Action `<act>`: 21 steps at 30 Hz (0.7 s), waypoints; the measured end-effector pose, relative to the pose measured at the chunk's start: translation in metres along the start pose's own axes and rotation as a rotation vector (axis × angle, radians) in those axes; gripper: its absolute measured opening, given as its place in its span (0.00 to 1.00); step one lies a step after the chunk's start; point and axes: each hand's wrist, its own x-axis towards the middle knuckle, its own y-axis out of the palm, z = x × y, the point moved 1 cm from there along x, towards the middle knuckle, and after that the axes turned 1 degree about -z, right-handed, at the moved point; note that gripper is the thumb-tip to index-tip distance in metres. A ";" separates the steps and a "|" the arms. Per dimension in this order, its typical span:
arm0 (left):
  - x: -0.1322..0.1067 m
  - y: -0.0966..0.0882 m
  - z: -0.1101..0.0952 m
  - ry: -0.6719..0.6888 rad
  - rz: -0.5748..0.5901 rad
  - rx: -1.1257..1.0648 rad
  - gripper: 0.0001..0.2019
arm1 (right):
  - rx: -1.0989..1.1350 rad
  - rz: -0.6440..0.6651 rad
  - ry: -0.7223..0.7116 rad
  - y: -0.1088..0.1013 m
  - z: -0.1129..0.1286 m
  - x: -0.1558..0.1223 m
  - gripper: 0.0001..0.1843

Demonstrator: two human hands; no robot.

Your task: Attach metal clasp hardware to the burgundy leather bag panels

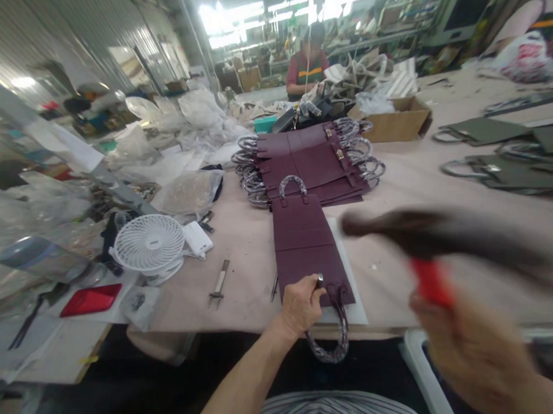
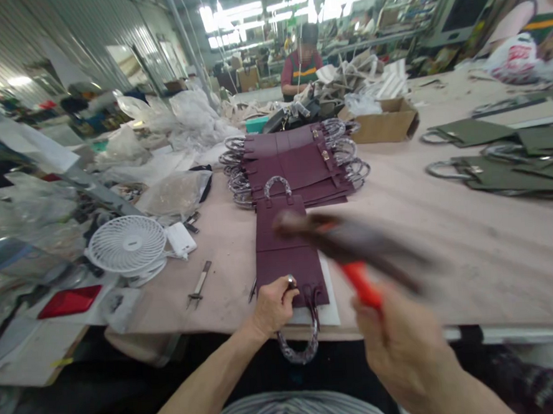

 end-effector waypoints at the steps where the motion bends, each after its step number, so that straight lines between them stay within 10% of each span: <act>1: 0.000 0.000 0.000 0.000 0.008 0.001 0.05 | 0.008 0.099 -0.093 0.006 0.000 -0.003 0.24; 8: 0.001 -0.001 -0.001 -0.006 0.024 -0.002 0.05 | 0.088 0.111 0.007 0.014 -0.001 -0.010 0.23; 12: 0.000 -0.002 -0.002 -0.055 0.030 -0.025 0.05 | 0.126 0.387 0.107 0.019 -0.010 -0.011 0.24; 21: 0.012 -0.019 -0.004 -0.185 0.158 -0.291 0.10 | 0.220 0.575 0.648 0.093 -0.101 -0.020 0.20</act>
